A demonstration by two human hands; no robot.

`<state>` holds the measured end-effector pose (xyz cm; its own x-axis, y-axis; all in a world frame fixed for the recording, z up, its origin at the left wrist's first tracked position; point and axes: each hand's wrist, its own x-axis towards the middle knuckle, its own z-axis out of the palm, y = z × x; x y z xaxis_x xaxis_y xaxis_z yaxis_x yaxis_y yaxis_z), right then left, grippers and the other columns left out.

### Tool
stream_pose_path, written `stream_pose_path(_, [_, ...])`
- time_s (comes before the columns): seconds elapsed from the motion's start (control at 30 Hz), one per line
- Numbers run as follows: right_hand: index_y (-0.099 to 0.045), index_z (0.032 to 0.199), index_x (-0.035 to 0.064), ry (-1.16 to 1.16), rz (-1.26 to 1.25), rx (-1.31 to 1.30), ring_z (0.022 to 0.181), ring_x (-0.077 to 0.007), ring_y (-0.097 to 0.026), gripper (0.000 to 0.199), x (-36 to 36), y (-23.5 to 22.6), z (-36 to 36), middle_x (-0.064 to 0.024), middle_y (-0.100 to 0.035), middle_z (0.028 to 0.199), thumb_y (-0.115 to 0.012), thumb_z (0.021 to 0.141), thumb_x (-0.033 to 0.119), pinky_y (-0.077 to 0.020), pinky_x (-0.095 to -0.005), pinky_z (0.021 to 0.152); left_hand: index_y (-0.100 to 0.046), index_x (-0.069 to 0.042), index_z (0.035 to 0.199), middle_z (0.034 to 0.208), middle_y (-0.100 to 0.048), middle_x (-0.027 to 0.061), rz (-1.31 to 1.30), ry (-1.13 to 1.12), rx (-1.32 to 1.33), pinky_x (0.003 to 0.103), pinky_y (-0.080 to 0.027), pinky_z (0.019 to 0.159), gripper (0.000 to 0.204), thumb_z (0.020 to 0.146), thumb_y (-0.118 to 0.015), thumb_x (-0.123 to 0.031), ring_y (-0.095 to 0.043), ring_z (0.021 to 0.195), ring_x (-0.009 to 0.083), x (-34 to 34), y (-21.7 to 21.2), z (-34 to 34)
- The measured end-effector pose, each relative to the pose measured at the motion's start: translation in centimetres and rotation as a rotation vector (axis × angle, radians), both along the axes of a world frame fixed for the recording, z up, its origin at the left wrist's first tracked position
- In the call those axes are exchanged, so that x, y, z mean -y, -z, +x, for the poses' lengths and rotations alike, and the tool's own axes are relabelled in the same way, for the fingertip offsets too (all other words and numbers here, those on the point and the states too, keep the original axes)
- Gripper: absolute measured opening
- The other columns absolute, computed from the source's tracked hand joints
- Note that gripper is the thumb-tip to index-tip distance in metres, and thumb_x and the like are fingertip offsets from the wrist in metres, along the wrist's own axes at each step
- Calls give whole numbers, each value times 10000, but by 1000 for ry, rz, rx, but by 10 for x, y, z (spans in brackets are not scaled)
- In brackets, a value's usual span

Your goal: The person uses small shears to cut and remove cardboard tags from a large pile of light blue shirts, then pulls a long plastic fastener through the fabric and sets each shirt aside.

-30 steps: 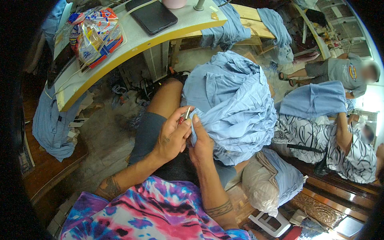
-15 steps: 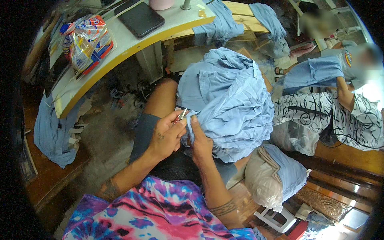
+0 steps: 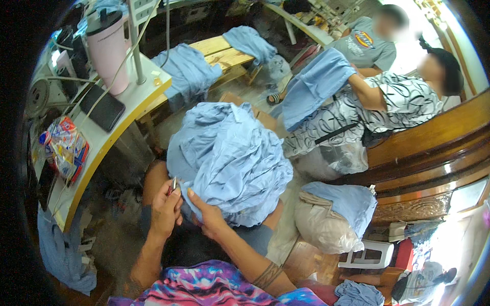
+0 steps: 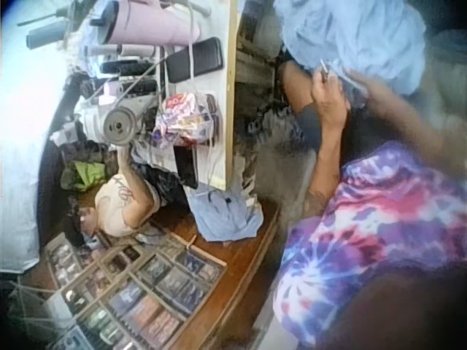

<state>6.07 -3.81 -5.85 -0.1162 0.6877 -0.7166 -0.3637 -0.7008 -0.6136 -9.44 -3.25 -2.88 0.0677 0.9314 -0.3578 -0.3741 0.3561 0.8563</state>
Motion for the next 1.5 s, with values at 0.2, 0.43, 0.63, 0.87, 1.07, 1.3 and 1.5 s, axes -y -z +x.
stream_pose_path(0.2, [-660, 1205, 95, 86, 66, -270, 785, -140, -655, 293, -15, -4, -3, -4, -718, 996, -650, 1029, 329, -489, -290, 629, -576, -59, 1341, 727, -464, -47, 3, 70, 79, 211, -380, 397, 329, 1069, -548, -242, -376, 487, 23, -4, -3, -8])
stream_pose_path(0.43, [-671, 1151, 88, 57, 0, -520, 602, -108, -497, 314, -18, -4, -6, 12, -579, 749, -635, 1031, 376, -358, -250, 531, -587, -31, 1331, 731, -482, -31, 36, 56, 55, 202, -384, 411, 323, 1072, -531, -215, -411, 505, 30, 8, -3, -15])
stream_pose_path(0.63, [-604, 897, 125, 41, -1, -420, 547, -106, -413, 404, -15, -4, -11, 12, -504, 685, -602, 1046, 501, -323, -248, 518, -527, 12, 1351, 962, -708, 78, 28, 97, 108, 234, -431, 464, 344, 1058, -491, -164, -549, 596, 71, 11, -9, -12])
stream_pose_path(0.87, [-494, 749, 167, 123, -71, -407, 659, -159, -615, 481, -14, -5, -24, -27, -629, 770, -569, 1054, 531, -488, -264, 578, -472, 0, 1420, 914, -618, 48, 38, 67, 65, 232, -457, 450, 400, 1075, -501, -200, -507, 609, 61, 26, -5, -10])
stream_pose_path(1.07, [-537, 815, 154, 145, 0, -503, 695, -157, -648, 440, -14, -1, -26, -17, -623, 782, -589, 1045, 526, -556, -308, 621, -455, -26, 1430, 944, -643, 76, 47, 38, -114, 287, -489, 488, 412, 1073, -487, -229, -562, 561, 127, 37, -8, -3])
stream_pose_path(1.3, [-608, 957, 133, 175, -38, -453, 754, -129, -648, 363, -9, 5, -30, 5, -615, 807, -619, 1042, 486, -569, -303, 681, -445, 16, 1433, 808, -550, 33, 82, 20, -148, 254, -455, 456, 419, 1081, -478, -209, -504, 510, 88, 38, -3, 1])
stream_pose_path(1.5, [-645, 1034, 111, 181, 63, -558, 826, -149, -685, 370, -8, 14, -30, -27, -678, 912, -623, 1042, 481, -586, -314, 744, -459, 21, 1416, 785, -543, 37, 125, -27, -202, 260, -444, 456, 406, 1085, -477, -214, -505, 497, 87, 38, 5, 3])
